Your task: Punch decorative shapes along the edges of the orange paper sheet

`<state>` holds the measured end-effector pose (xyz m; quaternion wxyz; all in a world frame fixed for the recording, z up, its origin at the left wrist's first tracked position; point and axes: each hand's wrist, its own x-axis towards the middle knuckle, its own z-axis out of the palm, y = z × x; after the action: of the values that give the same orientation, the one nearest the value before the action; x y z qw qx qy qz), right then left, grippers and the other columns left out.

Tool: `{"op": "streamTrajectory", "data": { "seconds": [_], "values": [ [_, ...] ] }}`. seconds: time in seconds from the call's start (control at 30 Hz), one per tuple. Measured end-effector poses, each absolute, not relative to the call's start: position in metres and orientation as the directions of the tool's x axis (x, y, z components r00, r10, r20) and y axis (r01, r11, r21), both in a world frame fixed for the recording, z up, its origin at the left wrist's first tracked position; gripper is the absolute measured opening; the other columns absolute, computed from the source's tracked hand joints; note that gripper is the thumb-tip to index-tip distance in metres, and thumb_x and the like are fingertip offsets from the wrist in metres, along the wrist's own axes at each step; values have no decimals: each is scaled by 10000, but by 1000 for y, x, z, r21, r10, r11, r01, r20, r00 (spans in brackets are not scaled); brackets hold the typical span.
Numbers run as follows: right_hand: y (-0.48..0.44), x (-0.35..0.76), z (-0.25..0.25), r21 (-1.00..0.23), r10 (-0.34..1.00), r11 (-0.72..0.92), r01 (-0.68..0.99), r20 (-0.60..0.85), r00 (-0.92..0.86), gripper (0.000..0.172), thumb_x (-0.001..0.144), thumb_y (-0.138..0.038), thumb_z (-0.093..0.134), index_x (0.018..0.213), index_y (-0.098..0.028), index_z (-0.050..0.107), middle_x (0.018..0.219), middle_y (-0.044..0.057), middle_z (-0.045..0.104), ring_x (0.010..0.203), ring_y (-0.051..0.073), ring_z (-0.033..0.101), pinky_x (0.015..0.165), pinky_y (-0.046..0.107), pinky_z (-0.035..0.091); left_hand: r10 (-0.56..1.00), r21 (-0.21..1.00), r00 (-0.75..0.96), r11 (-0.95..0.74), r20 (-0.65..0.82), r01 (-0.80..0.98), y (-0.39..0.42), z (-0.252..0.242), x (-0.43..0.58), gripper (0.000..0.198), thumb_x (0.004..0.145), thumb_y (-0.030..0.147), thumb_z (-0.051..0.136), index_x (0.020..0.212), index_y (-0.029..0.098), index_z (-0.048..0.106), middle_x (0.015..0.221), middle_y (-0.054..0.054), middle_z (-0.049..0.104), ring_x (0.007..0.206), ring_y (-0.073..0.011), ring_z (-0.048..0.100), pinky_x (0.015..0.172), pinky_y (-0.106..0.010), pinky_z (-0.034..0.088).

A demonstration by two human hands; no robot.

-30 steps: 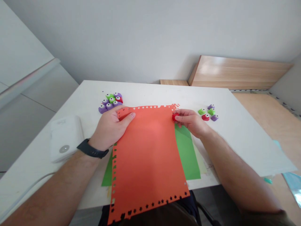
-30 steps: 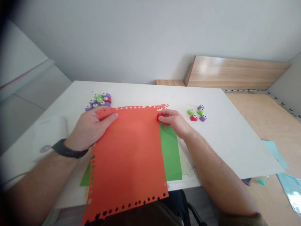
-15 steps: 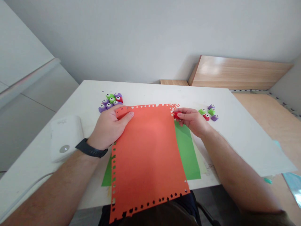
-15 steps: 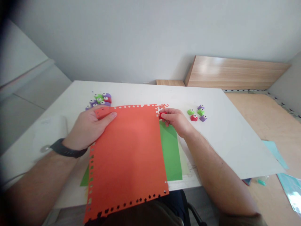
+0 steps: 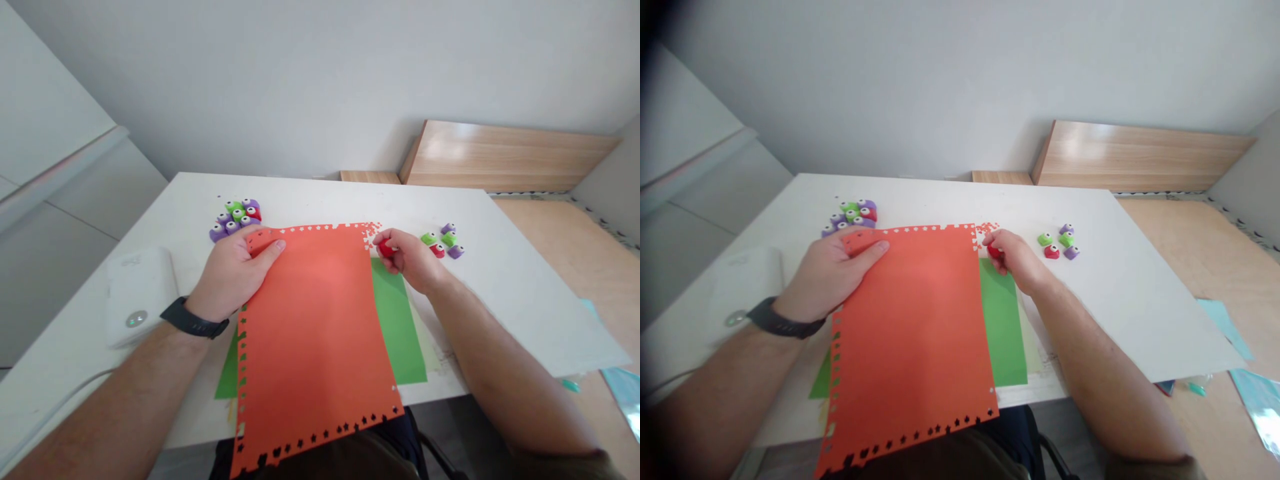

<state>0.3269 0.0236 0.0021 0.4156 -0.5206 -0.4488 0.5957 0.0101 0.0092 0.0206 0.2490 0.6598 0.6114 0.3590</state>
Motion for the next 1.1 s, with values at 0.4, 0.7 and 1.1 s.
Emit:
{"op": "streamTrajectory", "data": {
  "seconds": [0.4,0.7,1.1],
  "values": [
    [25,324,-5,-958,982,-158,240,-179,-67,284,818,-492,764,841,-231,655,559,-59,433,498,108,314,487,283,184,984,773,10,-147,178,618,10,21,9,249,935,440,680,1044,226,746,1052,-20,785,907,-216,702,889,-320,531],
    [29,327,-15,-908,999,-39,416,-39,7,267,840,-477,708,821,-212,687,644,-30,548,559,126,394,538,284,291,987,752,-9,-115,159,650,11,18,8,297,925,472,671,1069,224,751,1066,-30,801,905,-236,722,907,-342,541],
    [47,331,-17,-670,982,1,742,141,126,304,899,-398,617,1063,-228,809,720,34,694,662,212,571,699,354,420,991,752,-23,-87,135,654,12,20,8,277,930,460,674,1078,237,747,1079,-24,804,932,-240,730,918,-340,532]
  ]
}}
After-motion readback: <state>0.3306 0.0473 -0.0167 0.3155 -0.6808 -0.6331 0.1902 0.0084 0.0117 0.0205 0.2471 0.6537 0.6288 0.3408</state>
